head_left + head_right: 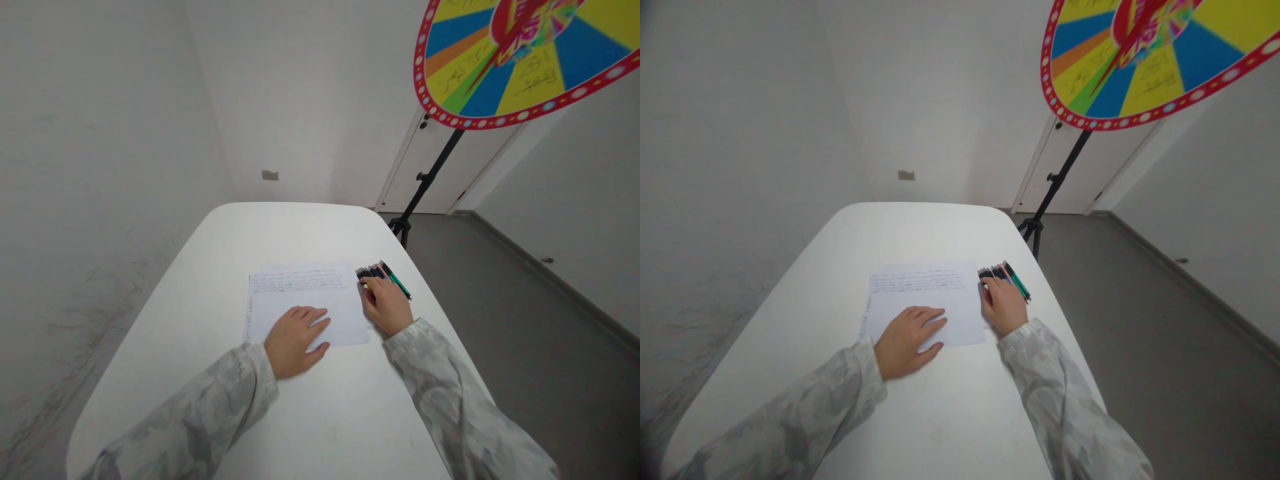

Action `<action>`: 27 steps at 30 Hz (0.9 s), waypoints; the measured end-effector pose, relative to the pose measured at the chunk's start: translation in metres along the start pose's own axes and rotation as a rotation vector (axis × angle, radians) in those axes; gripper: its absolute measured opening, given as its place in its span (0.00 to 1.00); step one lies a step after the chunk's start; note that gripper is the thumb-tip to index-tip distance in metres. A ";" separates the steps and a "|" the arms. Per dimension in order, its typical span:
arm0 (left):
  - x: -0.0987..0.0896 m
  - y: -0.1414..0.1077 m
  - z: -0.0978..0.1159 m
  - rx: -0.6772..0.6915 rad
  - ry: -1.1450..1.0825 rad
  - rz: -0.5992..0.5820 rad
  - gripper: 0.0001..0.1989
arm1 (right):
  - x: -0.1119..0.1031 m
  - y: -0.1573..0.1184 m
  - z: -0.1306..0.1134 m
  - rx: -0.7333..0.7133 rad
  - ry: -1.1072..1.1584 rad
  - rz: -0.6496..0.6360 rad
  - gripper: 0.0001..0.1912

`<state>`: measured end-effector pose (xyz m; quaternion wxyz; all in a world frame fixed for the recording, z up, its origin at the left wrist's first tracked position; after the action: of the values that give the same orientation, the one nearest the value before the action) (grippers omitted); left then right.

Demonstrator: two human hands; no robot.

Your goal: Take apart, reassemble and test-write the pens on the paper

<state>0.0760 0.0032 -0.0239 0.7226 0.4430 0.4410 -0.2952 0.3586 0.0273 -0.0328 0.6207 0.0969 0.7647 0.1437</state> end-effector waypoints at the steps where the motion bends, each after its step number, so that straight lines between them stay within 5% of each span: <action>1: -0.001 0.000 0.001 0.006 0.009 0.009 0.22 | 0.000 0.000 -0.002 -0.002 -0.002 0.020 0.14; 6: -0.010 -0.002 -0.002 0.030 0.049 0.029 0.24 | -0.010 -0.007 -0.014 -0.010 0.063 0.140 0.16; 11: -0.029 -0.026 -0.013 -0.170 0.125 0.092 0.28 | -0.028 -0.031 -0.033 0.003 0.105 0.226 0.21; 15: -0.032 -0.054 -0.014 -0.344 0.204 0.150 0.36 | -0.025 -0.052 -0.055 -0.189 0.185 0.040 0.36; 19: -0.018 -0.072 -0.015 -0.339 0.216 0.079 0.42 | -0.006 -0.060 -0.064 -0.272 0.187 -0.160 0.46; 27: -0.004 -0.074 -0.021 -0.362 0.194 -0.013 0.43 | 0.006 -0.060 -0.064 -0.237 0.150 -0.229 0.47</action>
<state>0.0061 -0.0100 -0.0531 0.7426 0.3294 0.5574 -0.1717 0.2965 -0.0333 -0.0462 0.5812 -0.0755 0.7927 0.1679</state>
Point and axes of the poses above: each hand's wrist, its own y-axis towards the middle knuckle, its own x-axis out of the palm, z = x × y, the point moved 2 cm from there along y, towards the middle knuckle, and after that the axes turned 6 degrees about x, right-handed, at the moved point
